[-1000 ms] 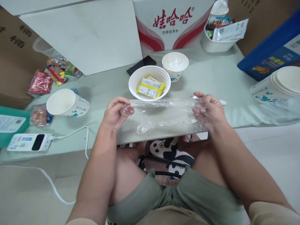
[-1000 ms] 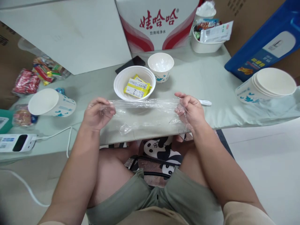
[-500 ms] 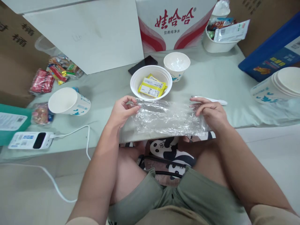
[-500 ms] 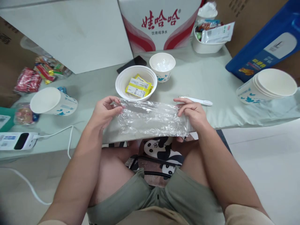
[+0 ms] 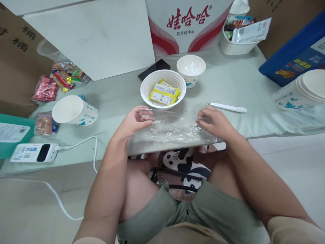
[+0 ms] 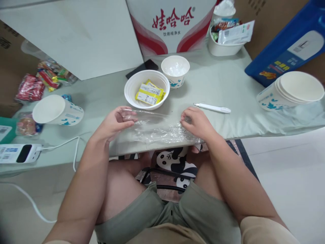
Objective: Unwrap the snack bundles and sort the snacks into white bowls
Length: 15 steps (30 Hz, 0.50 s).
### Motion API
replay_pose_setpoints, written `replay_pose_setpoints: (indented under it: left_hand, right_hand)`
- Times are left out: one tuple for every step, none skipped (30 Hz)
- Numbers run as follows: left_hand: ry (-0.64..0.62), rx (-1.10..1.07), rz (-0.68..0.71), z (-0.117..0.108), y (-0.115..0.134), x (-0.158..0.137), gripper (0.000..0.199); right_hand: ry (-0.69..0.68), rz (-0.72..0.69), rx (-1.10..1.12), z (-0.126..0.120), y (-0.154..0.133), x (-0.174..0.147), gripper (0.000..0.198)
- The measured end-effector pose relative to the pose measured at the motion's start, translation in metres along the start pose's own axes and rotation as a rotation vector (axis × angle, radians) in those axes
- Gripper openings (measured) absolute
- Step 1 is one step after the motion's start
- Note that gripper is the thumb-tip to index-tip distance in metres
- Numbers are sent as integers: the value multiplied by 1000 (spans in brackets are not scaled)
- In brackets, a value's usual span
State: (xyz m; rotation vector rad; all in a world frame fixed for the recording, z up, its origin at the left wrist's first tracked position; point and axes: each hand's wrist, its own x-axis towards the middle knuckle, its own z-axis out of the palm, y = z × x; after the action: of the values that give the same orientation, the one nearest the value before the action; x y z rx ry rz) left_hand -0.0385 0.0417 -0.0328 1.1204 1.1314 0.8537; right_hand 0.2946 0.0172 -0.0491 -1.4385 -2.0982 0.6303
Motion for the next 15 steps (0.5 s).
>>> replay_pose_setpoints:
  left_hand:
    - [-28,48,-27,0,0,-1,54]
    - [-43,101,-31,1,0,-2,48]
    - [-42,147,-11,1,0,-3,40]
    - [-26,180,29,2,0,-3,32]
    - [-4,198,82,2,0,-2,24]
    - [14,208,131,2,1,-2,19]
    - [22,218,167,1,1,-2,17]
    - [22,228,191,0,0,-2,16]
    - [16,243,204,-2,0,-1,14]
    - [8,263,206,-5,-1,-1,13]
    - [0,288,200,-8,-1,-2,11]
    - [-4,318,189,-12,-2,-2,8]
    - [-10,355,176,-16,-3,-2,6]
    - [-27,399,159,-20,-3,-2,5]
    - [-58,449,140,-24,-3,-2,8]
  right_hand:
    - [31,-18,9,-1,0,-1,4]
    - [65,-38,8,-2,0,-3,4]
    - [100,-59,-2,-3,0,-5,6]
    - [137,-82,-17,-4,-1,-7,7]
    - [170,-107,-33,-4,-1,-10,9]
    - [187,-133,-46,-4,-2,-13,10]
    - [185,-160,-57,-4,-3,-17,11]
    - [163,-186,-64,-4,-5,-20,12]
    - [123,-212,-70,-4,-8,-24,12]
    - [69,-233,-78,-4,-11,-28,12]
    - [-1,-247,-86,-5,-15,-32,11]
    - [-85,-253,-93,-5,-20,-35,11]
    - [-170,-249,-96,-6,-24,-38,13]
    - [-251,-235,-94,-7,-28,-40,17]
    - [-318,-214,-85,-8,-32,-41,23]
